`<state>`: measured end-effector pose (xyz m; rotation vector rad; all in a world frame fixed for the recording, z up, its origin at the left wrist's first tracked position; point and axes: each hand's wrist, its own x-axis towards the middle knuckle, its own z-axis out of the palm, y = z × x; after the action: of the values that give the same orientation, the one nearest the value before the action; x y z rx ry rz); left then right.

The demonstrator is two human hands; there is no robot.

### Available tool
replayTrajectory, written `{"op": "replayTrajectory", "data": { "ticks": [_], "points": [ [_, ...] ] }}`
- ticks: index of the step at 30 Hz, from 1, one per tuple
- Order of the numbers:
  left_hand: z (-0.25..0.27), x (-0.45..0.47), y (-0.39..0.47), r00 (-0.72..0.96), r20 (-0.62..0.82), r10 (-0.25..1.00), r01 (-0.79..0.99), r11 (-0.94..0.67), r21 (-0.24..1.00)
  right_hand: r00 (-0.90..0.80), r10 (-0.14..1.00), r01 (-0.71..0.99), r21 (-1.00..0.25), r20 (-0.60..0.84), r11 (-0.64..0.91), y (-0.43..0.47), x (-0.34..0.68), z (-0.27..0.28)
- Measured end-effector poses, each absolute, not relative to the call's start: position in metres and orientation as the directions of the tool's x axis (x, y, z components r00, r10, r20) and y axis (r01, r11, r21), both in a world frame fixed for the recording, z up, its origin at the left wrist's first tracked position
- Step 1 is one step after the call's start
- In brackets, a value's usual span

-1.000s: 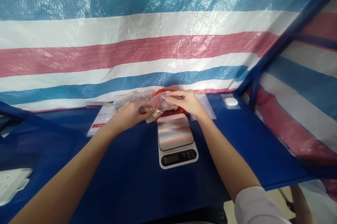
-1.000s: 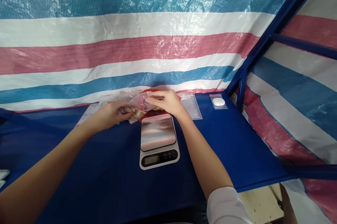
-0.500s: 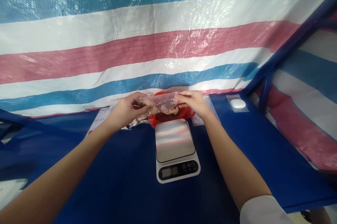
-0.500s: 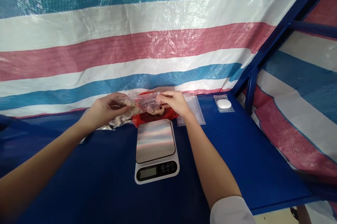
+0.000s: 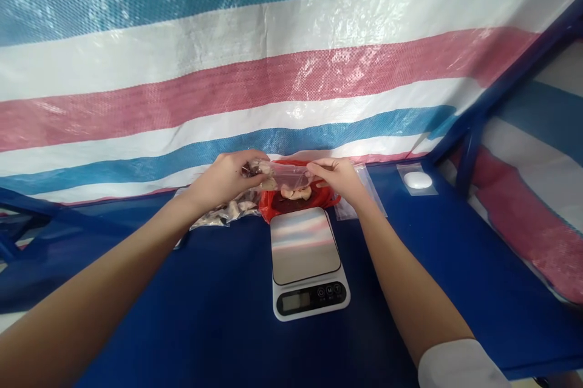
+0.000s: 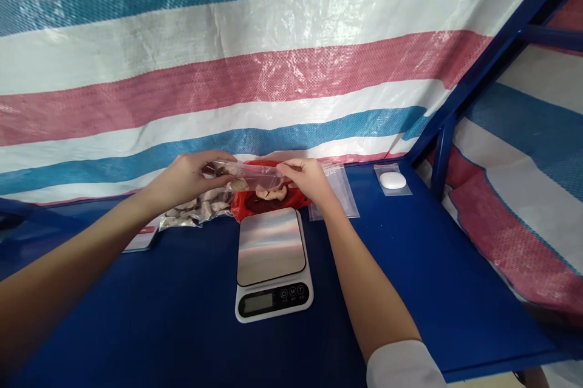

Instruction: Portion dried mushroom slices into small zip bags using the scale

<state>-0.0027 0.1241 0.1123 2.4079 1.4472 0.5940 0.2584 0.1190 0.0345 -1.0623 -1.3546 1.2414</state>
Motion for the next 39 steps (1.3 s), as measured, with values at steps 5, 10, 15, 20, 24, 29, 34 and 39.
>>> {"op": "replayTrajectory", "data": {
  "ticks": [5, 10, 15, 20, 24, 29, 34, 39],
  "points": [
    [0.115, 0.006, 0.128, 0.34, 0.225, 0.913, 0.787, -0.407, 0.463, -0.149, 0.984, 0.024, -0.994, 0.098, 0.103, 0.12, 0.256, 0.028],
    [0.113, 0.01, 0.129, 0.27, 0.229, 0.935, 0.763, -0.352, 0.541, -0.114, 0.988, 0.108, -0.987, 0.108, 0.121, 0.124, 0.258, 0.021],
    [0.115, 0.014, 0.135, 0.279, 0.257, 0.925, 0.725, -0.379, 0.575, -0.14, 0.982, 0.129, -0.981, 0.13, 0.148, 0.123, 0.26, 0.022],
    [0.116, 0.018, 0.141, 0.304, 0.241, 0.922, 0.675, -0.387, 0.628, -0.146, 0.983, 0.171, -0.975, 0.115, 0.139, 0.124, 0.259, 0.02],
    [0.115, 0.019, 0.138, 0.301, 0.172, 0.938, 0.663, -0.335, 0.67, -0.138, 0.982, 0.259, -0.953, 0.128, 0.16, 0.126, 0.26, 0.016],
    [0.114, 0.016, 0.135, 0.244, 0.139, 0.96, 0.62, -0.265, 0.738, -0.141, 0.984, 0.309, -0.939, 0.111, 0.15, 0.126, 0.259, 0.016],
    [0.113, 0.013, 0.136, 0.24, 0.141, 0.96, 0.595, -0.261, 0.76, -0.121, 0.988, 0.289, -0.948, 0.101, 0.133, 0.127, 0.258, 0.016],
    [0.116, 0.015, 0.136, 0.251, 0.176, 0.952, 0.62, -0.297, 0.726, -0.123, 0.988, 0.262, -0.957, 0.097, 0.126, 0.128, 0.257, 0.014]
  ]
}}
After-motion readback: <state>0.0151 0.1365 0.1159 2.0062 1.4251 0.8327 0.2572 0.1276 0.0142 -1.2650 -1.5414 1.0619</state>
